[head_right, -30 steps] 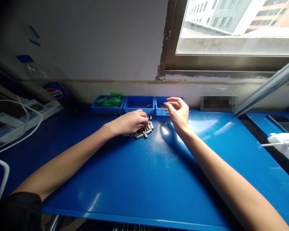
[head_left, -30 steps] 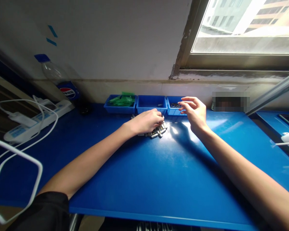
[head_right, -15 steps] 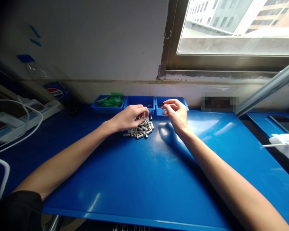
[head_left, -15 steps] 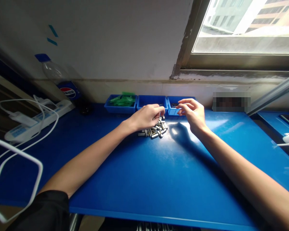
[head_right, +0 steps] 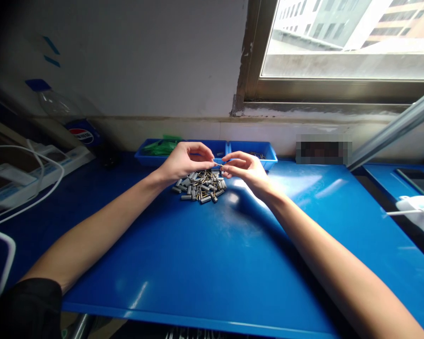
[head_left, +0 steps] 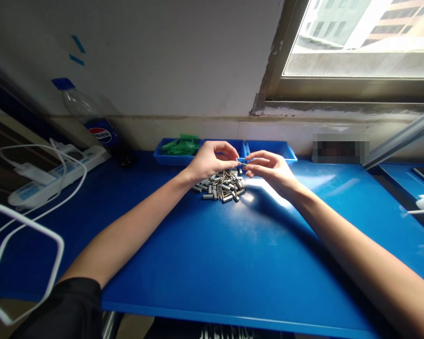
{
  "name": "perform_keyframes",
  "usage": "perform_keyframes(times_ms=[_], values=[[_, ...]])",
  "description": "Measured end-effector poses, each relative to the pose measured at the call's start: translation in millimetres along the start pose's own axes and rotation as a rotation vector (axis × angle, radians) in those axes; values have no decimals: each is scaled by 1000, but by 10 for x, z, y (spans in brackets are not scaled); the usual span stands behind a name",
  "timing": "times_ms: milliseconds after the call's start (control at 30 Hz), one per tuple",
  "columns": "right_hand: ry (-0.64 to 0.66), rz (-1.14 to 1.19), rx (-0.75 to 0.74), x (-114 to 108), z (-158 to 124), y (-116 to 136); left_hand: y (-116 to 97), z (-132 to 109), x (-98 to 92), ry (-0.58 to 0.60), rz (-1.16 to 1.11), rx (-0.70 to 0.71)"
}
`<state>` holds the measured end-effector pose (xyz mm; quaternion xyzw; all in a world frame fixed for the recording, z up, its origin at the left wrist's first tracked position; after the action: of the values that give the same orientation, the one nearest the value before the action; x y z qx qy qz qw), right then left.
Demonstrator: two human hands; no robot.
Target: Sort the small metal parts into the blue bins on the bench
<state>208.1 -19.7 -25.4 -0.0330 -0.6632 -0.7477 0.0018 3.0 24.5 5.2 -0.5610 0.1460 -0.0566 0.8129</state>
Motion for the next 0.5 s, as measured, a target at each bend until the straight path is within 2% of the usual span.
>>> perform_keyframes(times_ms=[233, 333, 433, 500], values=[[-57, 26, -8, -15, 51, -60, 19, -28, 40, 38, 105, 39], [-116, -9, -37, -40, 78, -67, 16, -34, 31, 38, 255, 84], [-328, -85, -130, -150, 111, -69, 3, -49, 24, 124, 524, 209], [-499, -120, -192, -255, 132, -78, 16, -69, 23, 211, 691, 236]])
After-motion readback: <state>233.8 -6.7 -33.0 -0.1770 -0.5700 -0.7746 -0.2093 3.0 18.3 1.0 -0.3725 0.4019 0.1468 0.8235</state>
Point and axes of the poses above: each hand's wrist, its own z-axis towards the middle knuckle, its own x-axis out of the palm, y = z × x, the point moved 3 cm from there along z, towards the middle knuckle, and after that the axes turned 12 degrees about -y, right-handed, at the moved point
